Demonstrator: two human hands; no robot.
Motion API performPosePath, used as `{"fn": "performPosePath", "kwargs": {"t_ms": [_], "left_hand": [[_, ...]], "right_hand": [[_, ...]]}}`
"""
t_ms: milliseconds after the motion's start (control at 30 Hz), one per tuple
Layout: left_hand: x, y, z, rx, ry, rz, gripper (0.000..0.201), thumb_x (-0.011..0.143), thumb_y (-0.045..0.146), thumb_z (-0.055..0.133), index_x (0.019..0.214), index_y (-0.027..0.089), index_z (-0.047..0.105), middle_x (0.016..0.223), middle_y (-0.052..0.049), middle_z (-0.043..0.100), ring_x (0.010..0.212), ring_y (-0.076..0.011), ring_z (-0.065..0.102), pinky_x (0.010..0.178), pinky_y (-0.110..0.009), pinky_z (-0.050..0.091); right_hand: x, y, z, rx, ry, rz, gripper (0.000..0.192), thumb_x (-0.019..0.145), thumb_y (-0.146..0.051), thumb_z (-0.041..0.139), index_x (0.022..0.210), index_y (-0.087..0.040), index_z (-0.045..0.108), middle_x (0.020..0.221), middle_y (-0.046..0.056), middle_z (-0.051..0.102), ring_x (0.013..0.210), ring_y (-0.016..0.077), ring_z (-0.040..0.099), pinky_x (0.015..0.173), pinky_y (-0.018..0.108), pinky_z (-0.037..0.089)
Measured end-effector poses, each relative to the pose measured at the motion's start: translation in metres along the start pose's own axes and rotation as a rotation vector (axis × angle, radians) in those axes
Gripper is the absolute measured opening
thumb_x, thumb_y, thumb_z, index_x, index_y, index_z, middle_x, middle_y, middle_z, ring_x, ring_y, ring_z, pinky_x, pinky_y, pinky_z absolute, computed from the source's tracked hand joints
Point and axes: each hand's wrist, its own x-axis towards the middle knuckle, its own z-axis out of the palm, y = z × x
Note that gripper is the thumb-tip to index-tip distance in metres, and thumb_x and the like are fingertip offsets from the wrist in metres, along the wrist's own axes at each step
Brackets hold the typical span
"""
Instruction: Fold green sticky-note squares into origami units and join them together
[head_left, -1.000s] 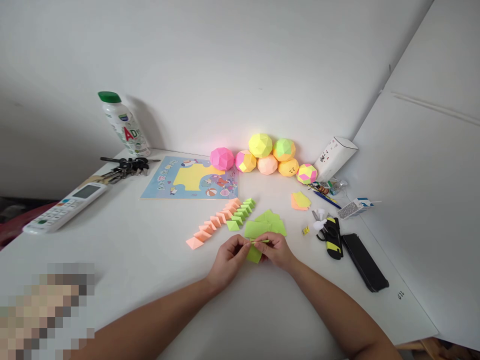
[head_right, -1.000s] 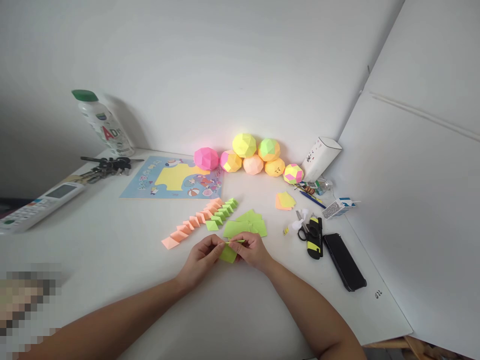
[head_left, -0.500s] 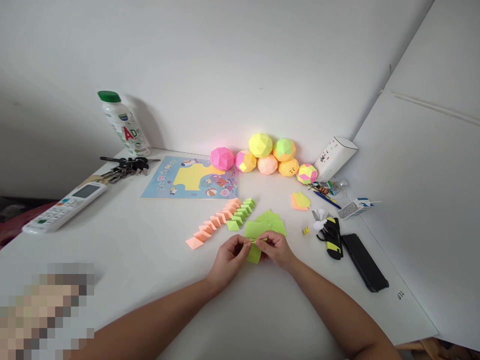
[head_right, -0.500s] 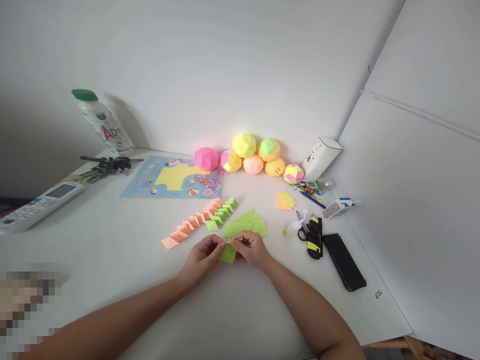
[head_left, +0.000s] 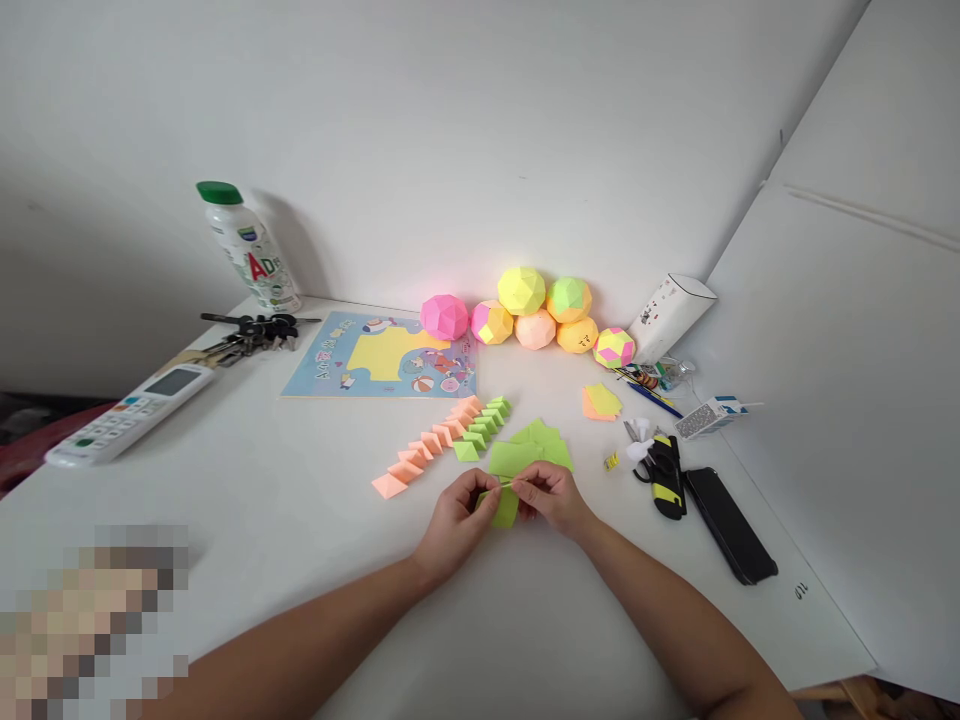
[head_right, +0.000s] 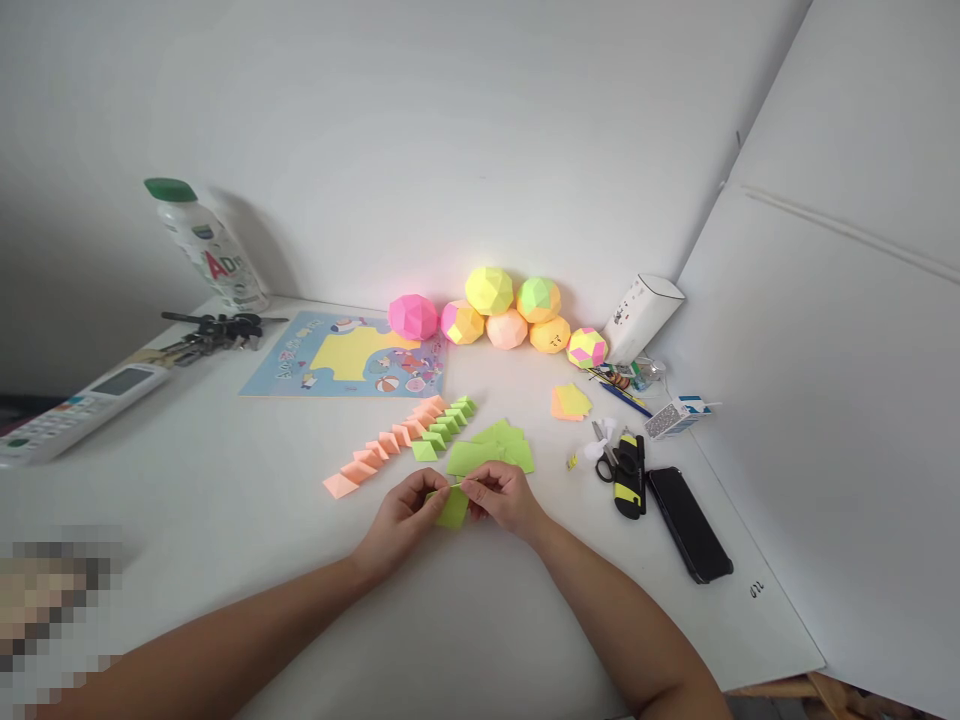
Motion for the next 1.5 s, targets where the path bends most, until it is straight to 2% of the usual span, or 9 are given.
{"fn": "performPosePath", "kwargs": {"t_ms": [133, 367, 567, 733, 900, 967, 1067, 1267, 1500], "left_hand": [[-0.0001, 0.0028, 0.0015, 0.018, -0.010, 0.008, 0.023, 0.079, 0.039, 0.056, 0.079, 0.016, 0.056, 0.075, -0.003, 0.059, 0.071, -0.0149, 0.055, 0.062, -0.025, 0.046], [-0.0008, 0.0028, 0.0020, 0.067, 0.006, 0.016, 0.020, 0.079, 0.036, 0.054, 0.073, 0.017, 0.054, 0.069, 0.000, 0.054, 0.064, -0.0124, 0.051, 0.056, -0.022, 0.043], [-0.0007, 0.0039, 0.0017, 0.010, 0.042, -0.008, 0.021, 0.078, 0.036, 0.054, 0.070, 0.017, 0.050, 0.064, 0.002, 0.046, 0.057, -0.0100, 0.044, 0.053, -0.021, 0.039], [-0.0021, 0.0074, 0.0017, -0.040, 0.062, -0.028, 0.022, 0.078, 0.038, 0.053, 0.071, 0.018, 0.048, 0.065, 0.003, 0.046, 0.057, -0.0099, 0.043, 0.052, -0.020, 0.039], [-0.0013, 0.0066, 0.0020, -0.055, 0.017, -0.002, 0.021, 0.078, 0.039, 0.056, 0.083, 0.019, 0.054, 0.077, -0.001, 0.056, 0.068, -0.0130, 0.052, 0.061, -0.023, 0.043], [-0.0003, 0.0050, 0.0020, 0.008, -0.026, 0.005, 0.021, 0.078, 0.038, 0.055, 0.080, 0.017, 0.056, 0.075, -0.001, 0.057, 0.068, -0.0136, 0.052, 0.062, -0.024, 0.043], [0.0007, 0.0033, 0.0017, 0.101, -0.025, 0.020, 0.021, 0.079, 0.037, 0.054, 0.073, 0.017, 0.056, 0.068, 0.000, 0.055, 0.063, -0.0130, 0.050, 0.059, -0.024, 0.041], [-0.0006, 0.0031, 0.0019, 0.151, -0.040, 0.045, 0.019, 0.079, 0.034, 0.053, 0.070, 0.017, 0.055, 0.066, 0.000, 0.053, 0.061, -0.0124, 0.048, 0.057, -0.024, 0.039], [-0.0008, 0.0001, 0.0006, 0.053, -0.008, 0.018, 0.015, 0.077, 0.026, 0.052, 0.067, 0.017, 0.048, 0.063, 0.003, 0.046, 0.058, -0.0097, 0.042, 0.054, -0.021, 0.035]], "right_hand": [[-0.0010, 0.0004, 0.0008, -0.032, -0.019, -0.001, 0.024, 0.071, -0.038, 0.068, 0.071, -0.015, 0.062, 0.055, -0.002, 0.059, 0.044, 0.0090, 0.053, 0.042, 0.022, 0.046], [-0.0022, 0.0002, 0.0016, -0.016, -0.029, 0.010, 0.023, 0.071, -0.037, 0.068, 0.070, -0.015, 0.063, 0.056, -0.002, 0.059, 0.044, 0.0091, 0.053, 0.043, 0.022, 0.045], [0.0002, 0.0005, -0.0013, 0.049, 0.063, 0.040, 0.026, 0.071, -0.040, 0.067, 0.069, -0.016, 0.058, 0.050, -0.004, 0.054, 0.039, 0.0083, 0.047, 0.039, 0.021, 0.041], [0.0035, 0.0029, -0.0030, 0.113, 0.122, 0.061, 0.025, 0.070, -0.039, 0.067, 0.067, -0.017, 0.055, 0.048, -0.006, 0.050, 0.038, 0.0079, 0.044, 0.037, 0.021, 0.038], [0.0021, 0.0011, -0.0022, 0.071, 0.070, 0.029, 0.023, 0.072, -0.038, 0.066, 0.069, -0.017, 0.057, 0.050, -0.005, 0.051, 0.040, 0.0081, 0.045, 0.039, 0.021, 0.040], [0.0009, 0.0013, -0.0016, 0.026, 0.023, 0.017, 0.021, 0.072, -0.036, 0.067, 0.071, -0.017, 0.059, 0.053, -0.004, 0.052, 0.043, 0.0084, 0.047, 0.041, 0.021, 0.041], [-0.0001, 0.0027, -0.0007, -0.027, -0.029, 0.008, 0.019, 0.072, -0.034, 0.067, 0.074, -0.016, 0.060, 0.057, -0.003, 0.054, 0.047, 0.0086, 0.049, 0.044, 0.021, 0.043], [-0.0004, 0.0040, 0.0004, -0.025, -0.042, 0.006, 0.018, 0.071, -0.031, 0.067, 0.069, -0.016, 0.058, 0.055, -0.004, 0.051, 0.045, 0.0069, 0.046, 0.042, 0.019, 0.039], [0.0025, 0.0042, -0.0043, 0.060, 0.019, 0.038, 0.018, 0.069, -0.028, 0.065, 0.063, -0.016, 0.053, 0.047, -0.004, 0.055, 0.037, 0.0075, 0.046, 0.036, 0.019, 0.035]]}}
